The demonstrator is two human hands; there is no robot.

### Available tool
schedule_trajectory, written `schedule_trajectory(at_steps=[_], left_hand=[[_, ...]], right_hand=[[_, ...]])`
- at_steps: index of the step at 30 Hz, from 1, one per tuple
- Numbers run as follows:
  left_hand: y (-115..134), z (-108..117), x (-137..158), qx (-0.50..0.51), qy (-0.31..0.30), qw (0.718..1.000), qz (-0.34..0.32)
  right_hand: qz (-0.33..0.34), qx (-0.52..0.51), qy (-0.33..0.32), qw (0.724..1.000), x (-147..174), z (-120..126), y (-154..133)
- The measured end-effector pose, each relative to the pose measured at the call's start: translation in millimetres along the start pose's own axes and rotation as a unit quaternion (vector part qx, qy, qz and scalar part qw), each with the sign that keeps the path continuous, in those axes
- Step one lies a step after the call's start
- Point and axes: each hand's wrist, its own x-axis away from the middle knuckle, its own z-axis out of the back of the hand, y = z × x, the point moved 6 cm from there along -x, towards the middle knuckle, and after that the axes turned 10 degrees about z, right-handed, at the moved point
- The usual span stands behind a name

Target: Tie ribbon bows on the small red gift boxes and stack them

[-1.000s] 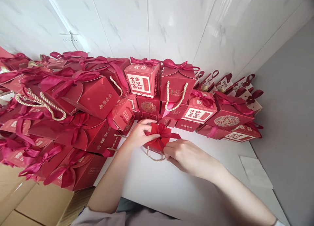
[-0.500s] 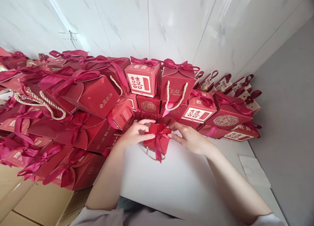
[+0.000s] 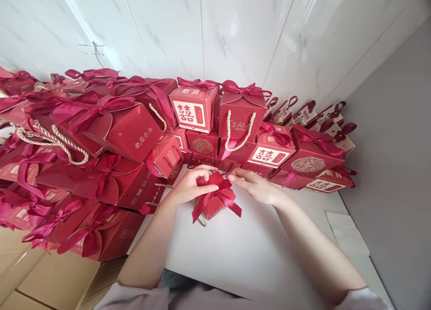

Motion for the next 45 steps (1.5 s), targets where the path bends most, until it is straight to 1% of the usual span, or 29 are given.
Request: schedule_trajectory(at_steps=[3,5,6,7,9,11,12,13,14,15,17,19,21,23,26,29,32,38,45], left_hand=[[4,2,3,-0.008,-0.008,1.000,0.002],[11,6,9,-0.018,0.009,1.000,0.008],[15,9,13,-0.030,0.034,0.999,0.009],[19,13,20,-0.049,0.072,0.996,0.011],[27,22,38,-0.106,0.181,0.977,0.026],[27,28,60,-0.181,0.283,0.939,0.076],[24,28,71,-0.216,0.307,0.920,0.110],[19,25,80,-0.238,0.308,0.910,0.145],[12,20,86,-0.242,0.289,0.909,0.177],[4,14,91,-0.229,0.261,0.916,0.201],[-11,-1,96,-0.159,0.200,0.942,0.220],[-22,-15,95,-0.046,0.144,0.966,0.210],[-31,-26,92,0.079,0.100,0.973,0.191],[-38,-31,88,0.180,0.084,0.965,0.172],[-49,-30,84,0.267,0.092,0.948,0.146],[-58,-29,81,0.294,0.088,0.942,0.134],[-63,-27,79,0.290,0.086,0.945,0.123],[-62,-25,78,0.264,0.072,0.955,0.112],[-63,-28,79,0.270,0.050,0.955,0.114]], right_hand=[[0.016,-0.134,-0.022,0.991,-8,-11,3],[0.029,-0.169,-0.026,0.985,-10,-14,0],[0.037,-0.170,-0.027,0.984,-10,-15,-2],[0.044,-0.163,-0.028,0.985,-10,-16,-4],[0.053,-0.142,-0.031,0.988,-9,-16,-8],[0.055,-0.125,-0.032,0.990,-8,-16,-9],[0.056,-0.120,-0.031,0.991,-8,-16,-9],[0.058,-0.116,-0.028,0.991,-8,-17,-9],[0.060,-0.111,-0.024,0.992,-8,-16,-9],[0.064,-0.106,-0.020,0.992,-8,-17,-9],[0.072,-0.099,-0.019,0.992,-9,-18,-10],[0.076,-0.101,-0.028,0.992,-10,-20,-11],[0.078,-0.109,-0.037,0.990,-10,-21,-12],[0.081,-0.116,-0.031,0.989,-9,-20,-12],[0.090,-0.115,-0.018,0.989,-8,-16,-12],[0.085,-0.108,-0.017,0.990,-8,-13,-9],[0.082,-0.103,-0.023,0.991,-9,-13,-5],[0.092,-0.098,-0.035,0.990,-12,-13,3],[0.093,-0.086,-0.043,0.991,-12,-12,8]])
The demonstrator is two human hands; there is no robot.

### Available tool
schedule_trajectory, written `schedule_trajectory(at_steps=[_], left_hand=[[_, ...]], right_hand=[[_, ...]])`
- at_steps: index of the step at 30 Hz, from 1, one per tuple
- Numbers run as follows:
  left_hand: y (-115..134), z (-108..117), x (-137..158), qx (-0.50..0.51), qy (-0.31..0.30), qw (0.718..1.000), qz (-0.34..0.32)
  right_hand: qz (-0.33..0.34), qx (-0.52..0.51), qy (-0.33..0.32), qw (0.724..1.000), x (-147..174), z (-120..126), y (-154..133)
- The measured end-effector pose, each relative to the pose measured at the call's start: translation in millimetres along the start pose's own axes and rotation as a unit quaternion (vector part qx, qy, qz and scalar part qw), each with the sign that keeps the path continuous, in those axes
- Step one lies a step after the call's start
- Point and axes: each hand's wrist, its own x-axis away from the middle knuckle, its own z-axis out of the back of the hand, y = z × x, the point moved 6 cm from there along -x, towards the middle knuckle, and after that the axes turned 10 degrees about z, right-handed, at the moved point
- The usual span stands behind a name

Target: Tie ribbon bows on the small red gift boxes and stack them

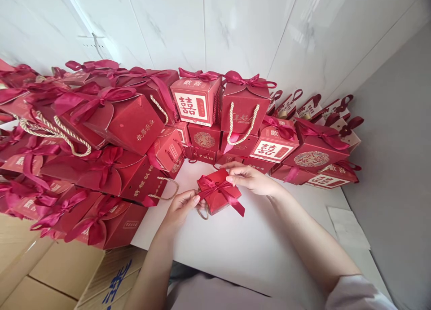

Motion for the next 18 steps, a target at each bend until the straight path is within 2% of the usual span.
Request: schedule_trajectory(at_steps=[5,9,11,14,16,18], left_hand=[[8,-3,3,-0.033,0.014,0.999,-0.006],[19,-6,10,-0.118,-0.003,0.992,0.036],[27,-2,17,-0.204,0.002,0.978,0.047],[40,4,32,-0.331,0.014,0.941,0.075],[54,9,40,-0.381,0.077,0.918,0.079],[75,10,44,-0.401,0.165,0.900,0.037]], right_hand=[[-0.011,-0.010,0.005,1.000,1,2,-5],[-0.002,0.001,0.024,1.000,2,7,-12],[0.002,0.013,0.028,1.000,3,9,-16],[0.003,0.024,0.029,0.999,4,9,-18],[0.006,0.030,0.027,0.999,5,9,-20],[0.012,0.040,0.025,0.999,5,8,-21]])
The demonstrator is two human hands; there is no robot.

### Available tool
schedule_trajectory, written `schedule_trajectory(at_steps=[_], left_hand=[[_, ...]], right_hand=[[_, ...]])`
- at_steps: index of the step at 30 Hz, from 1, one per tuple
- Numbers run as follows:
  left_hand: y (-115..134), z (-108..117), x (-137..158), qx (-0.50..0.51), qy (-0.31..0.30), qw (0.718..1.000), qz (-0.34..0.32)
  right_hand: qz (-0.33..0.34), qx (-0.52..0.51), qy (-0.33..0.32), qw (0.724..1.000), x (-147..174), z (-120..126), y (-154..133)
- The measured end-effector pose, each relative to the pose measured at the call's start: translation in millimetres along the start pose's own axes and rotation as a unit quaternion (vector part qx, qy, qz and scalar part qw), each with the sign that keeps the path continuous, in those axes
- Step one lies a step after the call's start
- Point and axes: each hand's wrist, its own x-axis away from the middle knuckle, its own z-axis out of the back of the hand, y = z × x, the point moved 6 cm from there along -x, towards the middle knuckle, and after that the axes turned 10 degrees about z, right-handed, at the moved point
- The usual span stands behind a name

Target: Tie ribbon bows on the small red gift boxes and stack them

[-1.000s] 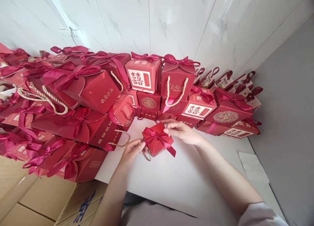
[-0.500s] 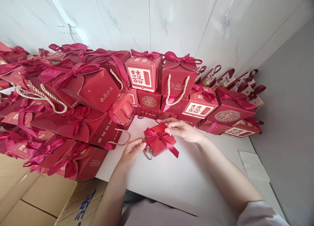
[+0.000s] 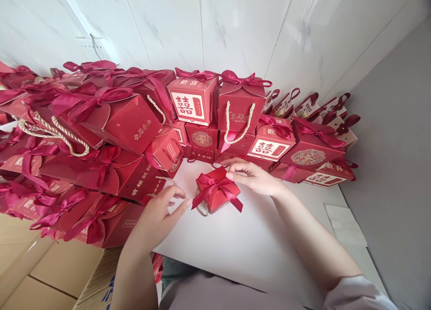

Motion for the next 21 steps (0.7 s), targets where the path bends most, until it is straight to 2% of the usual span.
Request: schedule_trajectory(at_steps=[1,3,5,7,11,21], left_hand=[[10,5,0,0.001,0.044,0.999,-0.022],[34,6,-4,-0.002,0.089,0.992,-0.091],[55,-3,-12,-0.020,0.089,0.982,-0.166],[64,-16,-23,-0.031,0.066,0.976,-0.203],[62,-34,-40,-0.024,0.030,0.977,-0.209],[64,-41,-42,-0.007,0.041,0.971,-0.233]], right_hand=[[0.004,0.006,-0.002,1.000,0,0,0],[0.009,0.013,-0.005,1.000,0,-1,-1],[0.013,0.014,-0.007,1.000,0,-2,-1],[0.015,0.012,-0.006,1.000,1,-1,-2],[0.017,0.023,0.003,1.000,2,1,-5],[0.018,0.044,-0.013,0.999,1,-2,-3]])
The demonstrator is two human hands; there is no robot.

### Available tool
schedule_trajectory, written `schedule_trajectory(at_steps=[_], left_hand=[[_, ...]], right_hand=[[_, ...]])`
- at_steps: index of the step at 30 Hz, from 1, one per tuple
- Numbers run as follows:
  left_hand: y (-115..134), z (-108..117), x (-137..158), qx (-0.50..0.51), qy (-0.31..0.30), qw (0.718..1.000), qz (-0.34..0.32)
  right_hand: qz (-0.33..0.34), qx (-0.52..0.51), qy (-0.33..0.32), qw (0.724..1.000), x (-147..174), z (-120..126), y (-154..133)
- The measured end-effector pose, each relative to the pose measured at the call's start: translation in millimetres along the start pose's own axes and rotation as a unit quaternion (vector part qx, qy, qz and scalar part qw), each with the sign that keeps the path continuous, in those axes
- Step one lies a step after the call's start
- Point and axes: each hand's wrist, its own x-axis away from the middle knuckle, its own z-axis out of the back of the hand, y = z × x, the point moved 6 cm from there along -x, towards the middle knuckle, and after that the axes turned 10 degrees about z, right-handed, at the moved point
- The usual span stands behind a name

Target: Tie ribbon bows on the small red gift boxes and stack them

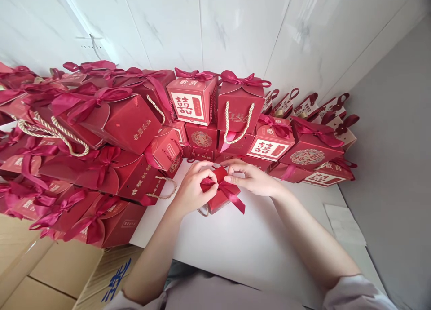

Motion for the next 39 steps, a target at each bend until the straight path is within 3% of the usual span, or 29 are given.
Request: schedule_trajectory(at_steps=[13,18,20,25,34,39], left_hand=[[-13,-12,-3,0.049,0.005,0.997,0.054],[-21,-2,-6,0.200,-0.101,0.972,0.069],[-28,8,-8,0.217,-0.082,0.969,0.080],[-39,22,-6,0.106,0.022,0.992,0.059],[-39,15,-2,0.109,0.010,0.992,0.069],[-36,15,-1,0.101,0.014,0.991,0.083]], right_hand=[[-0.013,0.042,-0.010,0.999,-2,0,11],[-0.049,0.011,0.019,0.999,3,10,5],[-0.082,0.023,0.028,0.996,6,15,6],[-0.126,0.045,-0.020,0.991,9,9,15],[-0.072,-0.003,-0.033,0.997,6,5,5],[-0.101,-0.046,-0.042,0.993,7,1,11]])
